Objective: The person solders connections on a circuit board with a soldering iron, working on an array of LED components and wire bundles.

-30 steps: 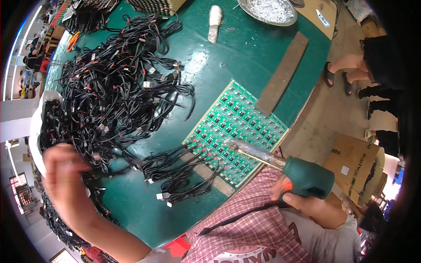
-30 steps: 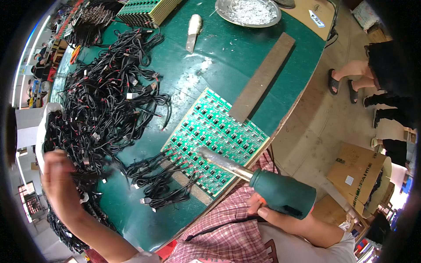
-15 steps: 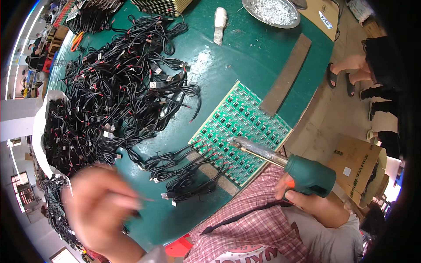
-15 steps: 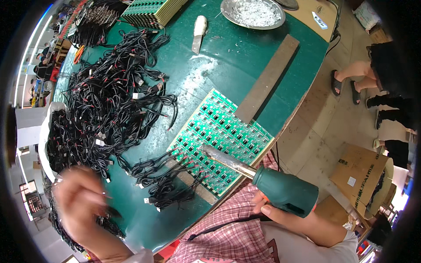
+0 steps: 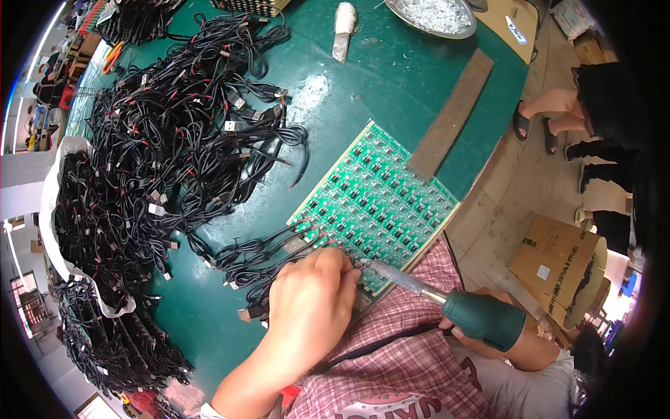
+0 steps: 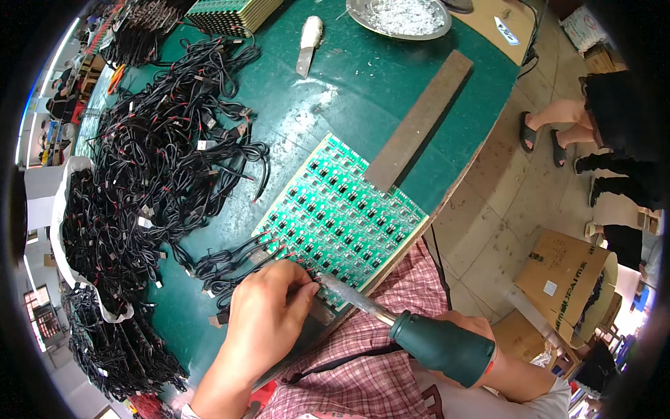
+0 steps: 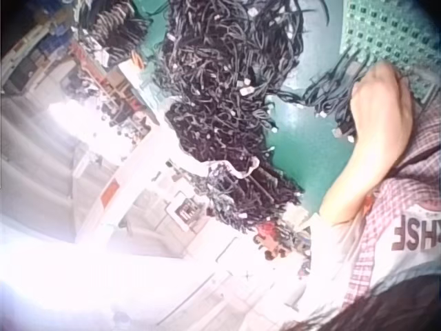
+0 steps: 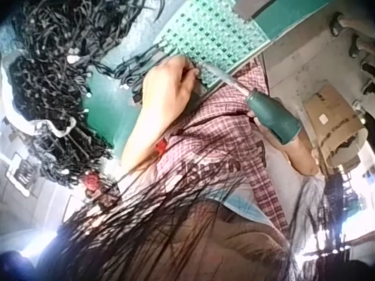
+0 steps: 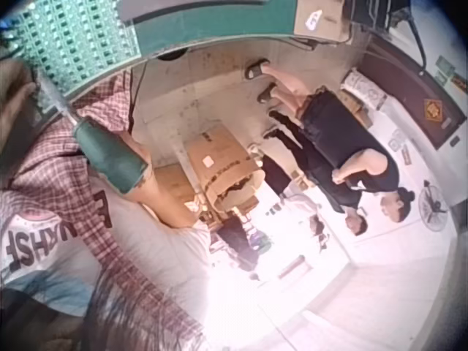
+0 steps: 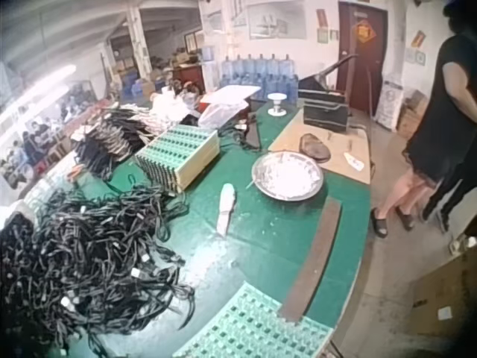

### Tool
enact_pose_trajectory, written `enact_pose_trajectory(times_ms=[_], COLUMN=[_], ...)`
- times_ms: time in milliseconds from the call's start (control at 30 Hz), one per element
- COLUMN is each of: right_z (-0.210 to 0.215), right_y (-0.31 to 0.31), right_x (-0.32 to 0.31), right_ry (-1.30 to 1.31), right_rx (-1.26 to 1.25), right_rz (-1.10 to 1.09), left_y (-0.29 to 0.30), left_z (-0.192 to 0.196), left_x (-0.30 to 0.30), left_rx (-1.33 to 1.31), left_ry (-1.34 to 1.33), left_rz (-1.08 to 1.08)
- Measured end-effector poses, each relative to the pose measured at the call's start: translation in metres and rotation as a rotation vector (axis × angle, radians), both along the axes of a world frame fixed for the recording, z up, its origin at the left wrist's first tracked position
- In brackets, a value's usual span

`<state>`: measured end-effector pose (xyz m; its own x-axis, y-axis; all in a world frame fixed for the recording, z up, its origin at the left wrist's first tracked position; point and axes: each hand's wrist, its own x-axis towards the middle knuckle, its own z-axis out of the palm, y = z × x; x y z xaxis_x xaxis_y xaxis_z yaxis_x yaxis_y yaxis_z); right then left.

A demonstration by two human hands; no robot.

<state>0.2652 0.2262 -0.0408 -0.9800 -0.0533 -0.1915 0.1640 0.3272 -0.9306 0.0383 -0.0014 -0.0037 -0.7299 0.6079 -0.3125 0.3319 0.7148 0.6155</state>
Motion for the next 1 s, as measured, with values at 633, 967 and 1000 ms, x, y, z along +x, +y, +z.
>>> enact_pose_trajectory(times_ms=[633, 967, 1000], right_z=[0.023, 0.02, 0.02], right_y=[-0.004, -0.003, -0.003], right_x=[-0.012, -0.002, -0.003], right_ry=[-0.079, -0.068, -0.003], right_rx=[0.092, 0.137, 0.137], right_rz=[-0.037, 0.012, -0.005], left_y=[0.004, 0.003, 0.004], left_z=[0.001, 0.0, -0.001], left_x=[-0.007, -0.006, -0.006], left_rx=[-0.026, -0.026, -0.02], left_ry=[-0.083, -0.066, -0.066], left_rz=[-0.013, -0.014, -0.016])
